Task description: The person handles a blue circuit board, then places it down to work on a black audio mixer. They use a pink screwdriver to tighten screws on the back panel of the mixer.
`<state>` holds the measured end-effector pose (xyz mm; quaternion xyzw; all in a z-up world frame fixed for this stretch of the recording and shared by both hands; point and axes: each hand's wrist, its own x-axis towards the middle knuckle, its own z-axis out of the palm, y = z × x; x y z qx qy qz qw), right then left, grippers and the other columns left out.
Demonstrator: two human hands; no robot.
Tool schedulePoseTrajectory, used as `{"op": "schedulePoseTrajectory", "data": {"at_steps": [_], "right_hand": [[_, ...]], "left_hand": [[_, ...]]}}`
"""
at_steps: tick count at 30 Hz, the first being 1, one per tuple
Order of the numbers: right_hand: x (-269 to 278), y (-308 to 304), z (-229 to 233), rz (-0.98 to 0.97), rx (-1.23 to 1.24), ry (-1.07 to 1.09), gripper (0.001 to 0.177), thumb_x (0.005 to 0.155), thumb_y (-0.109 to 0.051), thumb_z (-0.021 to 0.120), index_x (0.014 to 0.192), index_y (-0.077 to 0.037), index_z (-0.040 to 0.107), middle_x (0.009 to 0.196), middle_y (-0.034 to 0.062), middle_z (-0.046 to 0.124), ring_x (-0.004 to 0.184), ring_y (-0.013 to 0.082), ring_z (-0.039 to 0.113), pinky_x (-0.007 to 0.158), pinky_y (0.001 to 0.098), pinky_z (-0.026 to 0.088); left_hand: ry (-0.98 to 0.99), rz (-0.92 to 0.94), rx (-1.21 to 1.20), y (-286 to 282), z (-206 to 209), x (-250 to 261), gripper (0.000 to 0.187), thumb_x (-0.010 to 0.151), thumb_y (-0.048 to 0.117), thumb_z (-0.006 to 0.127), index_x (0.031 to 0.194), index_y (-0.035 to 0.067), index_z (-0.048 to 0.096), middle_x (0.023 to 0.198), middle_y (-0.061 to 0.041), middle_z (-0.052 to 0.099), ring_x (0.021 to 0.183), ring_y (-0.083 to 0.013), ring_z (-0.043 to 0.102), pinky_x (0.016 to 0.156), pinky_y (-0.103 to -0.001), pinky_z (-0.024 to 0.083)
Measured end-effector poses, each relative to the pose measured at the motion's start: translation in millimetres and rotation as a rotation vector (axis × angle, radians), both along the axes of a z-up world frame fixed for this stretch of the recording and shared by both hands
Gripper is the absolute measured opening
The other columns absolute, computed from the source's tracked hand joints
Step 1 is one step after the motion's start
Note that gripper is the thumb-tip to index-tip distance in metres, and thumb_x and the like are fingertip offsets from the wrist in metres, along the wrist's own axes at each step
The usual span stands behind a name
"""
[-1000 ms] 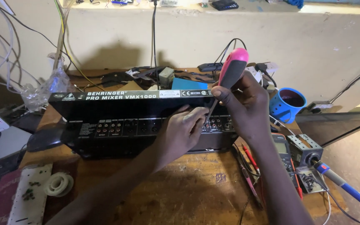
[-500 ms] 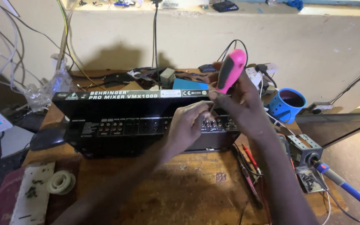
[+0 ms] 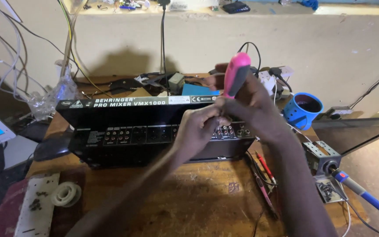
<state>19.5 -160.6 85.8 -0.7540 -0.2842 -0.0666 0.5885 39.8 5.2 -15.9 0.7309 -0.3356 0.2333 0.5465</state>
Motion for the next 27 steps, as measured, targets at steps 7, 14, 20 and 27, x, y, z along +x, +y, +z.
{"op": "schedulePoseTrajectory", "data": {"at_steps": [7,14,20,27], "right_hand": [[0,4,-4,-0.319,-0.058,0.113,0.050,0.074,-0.015,0.098,0.108,-0.014,0.062,0.097,0.0003,0.067,0.081,0.0138,0.065,0.072,0.0262,0.059],[-11,16,-1,-0.354,-0.134,0.067,0.056,0.081,-0.038,0.086,0.128,-0.014,0.068,0.101,0.0009,0.068,0.086,0.0154,0.062,0.071,0.0258,0.050],[-13,1,9,0.047,-0.030,0.095,0.061,0.095,-0.023,0.071,0.151,-0.003,0.058,0.123,0.0066,0.075,0.111,0.0204,0.072,0.087,0.0342,0.063],[4,14,-15,-0.465,-0.199,0.007,0.036,0.083,-0.021,0.095,0.082,-0.018,0.060,0.076,-0.0034,0.063,0.065,0.0097,0.060,0.060,0.0250,0.053]], "left_hand": [[0.058,-0.006,-0.050,0,0,-11,0.031,0.100,0.036,0.073,0.115,0.010,0.076,0.122,-0.003,0.080,0.101,-0.0154,0.080,0.084,-0.029,0.061],[-0.076,0.128,-0.055,-4,-18,1,0.034,0.088,-0.005,0.066,0.120,-0.001,0.077,0.120,-0.016,0.080,0.104,-0.0291,0.079,0.087,-0.038,0.065],[0.064,-0.109,0.097,5,-10,-1,0.028,0.110,0.008,0.055,0.131,0.012,0.072,0.110,-0.007,0.086,0.088,-0.0176,0.082,0.075,-0.029,0.056],[0.149,0.137,-0.092,-8,-12,-10,0.036,0.092,0.023,0.081,0.122,0.008,0.070,0.103,-0.006,0.082,0.095,-0.0185,0.082,0.088,-0.032,0.069]]}}
